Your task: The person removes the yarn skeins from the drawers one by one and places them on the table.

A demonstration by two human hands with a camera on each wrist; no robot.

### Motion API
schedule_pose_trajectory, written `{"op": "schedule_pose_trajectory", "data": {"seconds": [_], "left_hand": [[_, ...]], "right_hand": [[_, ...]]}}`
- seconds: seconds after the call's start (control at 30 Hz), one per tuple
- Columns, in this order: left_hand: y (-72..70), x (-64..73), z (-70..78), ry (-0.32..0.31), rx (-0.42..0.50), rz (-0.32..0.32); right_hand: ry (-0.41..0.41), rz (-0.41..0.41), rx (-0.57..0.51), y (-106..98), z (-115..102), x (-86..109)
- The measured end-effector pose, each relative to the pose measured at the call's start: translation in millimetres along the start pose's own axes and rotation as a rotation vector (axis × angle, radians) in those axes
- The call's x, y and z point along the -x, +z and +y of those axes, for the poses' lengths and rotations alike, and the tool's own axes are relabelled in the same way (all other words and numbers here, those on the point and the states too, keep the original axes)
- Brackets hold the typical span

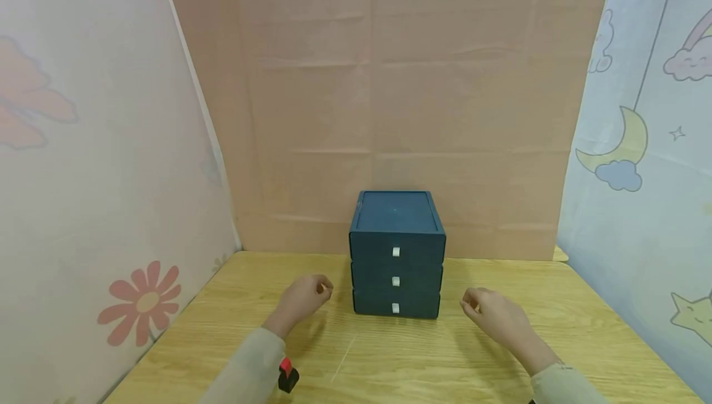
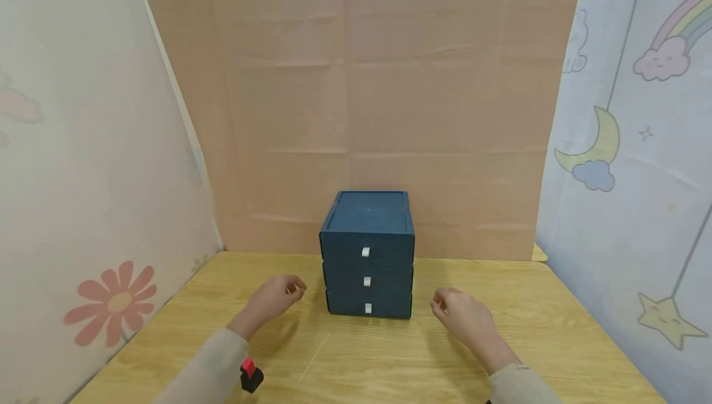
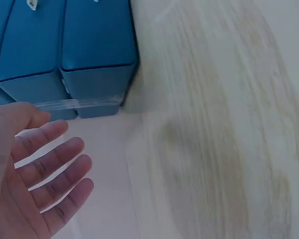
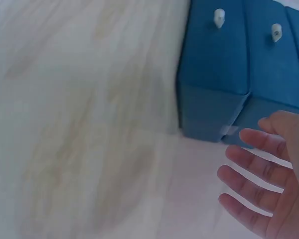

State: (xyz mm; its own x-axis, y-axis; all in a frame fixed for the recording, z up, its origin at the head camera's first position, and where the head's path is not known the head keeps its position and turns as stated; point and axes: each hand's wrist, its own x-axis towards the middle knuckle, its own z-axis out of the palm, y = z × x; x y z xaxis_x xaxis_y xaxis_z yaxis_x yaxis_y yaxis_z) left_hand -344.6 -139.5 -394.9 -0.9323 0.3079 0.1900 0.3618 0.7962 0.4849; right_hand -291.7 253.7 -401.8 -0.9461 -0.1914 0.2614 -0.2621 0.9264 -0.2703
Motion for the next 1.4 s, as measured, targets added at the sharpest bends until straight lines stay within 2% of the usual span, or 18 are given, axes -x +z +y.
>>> {"op": "schedule_pose_trajectory", "data": {"seconds": [0.1, 0.23, 0.4, 0.5, 0.67, 0.83, 1.1, 1.23, 1.4], "left_hand": [[-4.4, -3.7, 2.3, 0.003, 0.068, 0.035], [-19.7, -11.6, 13.9, 0.003, 0.215, 0.100], [-47.4, -26.9, 38.4, 0.024, 0.467, 0.208], [-63.1, -36.3, 56.0, 0.047, 0.609, 0.234], [-81.2, -50.0, 75.9, 0.027, 0.767, 0.161], [-88.1, -61.4, 84.2, -0.059, 0.835, 0.075], [-80.6, -71.5, 83.3, -0.190, 0.955, -0.011], [-75.1, -74.4, 81.4, -0.238, 1.004, -0.010], [-70.9, -75.7, 82.5, -0.258, 1.020, -0.012]], "right_hand": [[0.011, -0.007, -0.055, -6, -8, -3.2], [0.020, -0.014, -0.157, -20, -28, -9.1], [-0.020, 0.054, -0.319, -38, -62, -16.9], [-0.042, 0.115, -0.457, -45, -82, -24.3], [-0.035, 0.145, -0.632, -48, -108, -40.3], [0.012, 0.117, -0.730, -42, -120, -53.4], [0.040, 0.112, -0.873, -28, -128, -62.4], [0.055, 0.126, -0.923, -22, -127, -65.6], [0.064, 0.151, -0.980, -17, -127, -67.5]]}}
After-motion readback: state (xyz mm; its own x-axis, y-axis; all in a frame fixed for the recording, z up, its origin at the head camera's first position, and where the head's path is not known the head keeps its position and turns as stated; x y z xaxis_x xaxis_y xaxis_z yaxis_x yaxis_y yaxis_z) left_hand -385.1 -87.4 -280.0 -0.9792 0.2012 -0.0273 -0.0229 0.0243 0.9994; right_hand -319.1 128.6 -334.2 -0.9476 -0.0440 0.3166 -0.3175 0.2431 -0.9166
